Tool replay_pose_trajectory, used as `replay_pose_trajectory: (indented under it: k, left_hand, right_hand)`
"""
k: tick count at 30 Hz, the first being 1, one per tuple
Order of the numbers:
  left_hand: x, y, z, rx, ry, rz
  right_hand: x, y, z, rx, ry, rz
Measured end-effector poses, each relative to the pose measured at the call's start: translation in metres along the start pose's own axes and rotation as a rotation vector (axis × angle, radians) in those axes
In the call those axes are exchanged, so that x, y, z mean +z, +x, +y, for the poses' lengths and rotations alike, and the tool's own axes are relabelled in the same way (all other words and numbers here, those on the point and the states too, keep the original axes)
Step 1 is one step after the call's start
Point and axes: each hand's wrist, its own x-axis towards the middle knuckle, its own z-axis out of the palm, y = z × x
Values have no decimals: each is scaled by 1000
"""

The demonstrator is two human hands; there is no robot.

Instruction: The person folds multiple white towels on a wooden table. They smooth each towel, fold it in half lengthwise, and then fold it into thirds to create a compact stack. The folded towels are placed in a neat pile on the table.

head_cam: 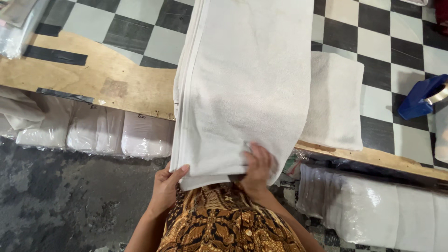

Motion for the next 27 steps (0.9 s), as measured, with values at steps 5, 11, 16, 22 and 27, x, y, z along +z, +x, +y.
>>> replay_pose_trajectory:
  k: [5, 11, 16, 22, 27]
  left_hand:
    - [3, 16, -17, -135, -86, 106]
    - [-8, 40, -36, -228, 146, 123]
    - [-41, 33, -41, -182, 474, 23]
    - [-49, 22, -40, -220, 67, 115]
    - [-49, 33, -3, -523, 39, 8]
  right_hand:
    - [-62, -33, 44, 129, -322, -19]
    - [-106, -46, 48, 35, -131, 48]
    - [-115, -74, 31, 164, -51, 27]
    - [-94, -115, 69, 557, 274, -234]
    - [-155, -44, 52, 896, 824, -543]
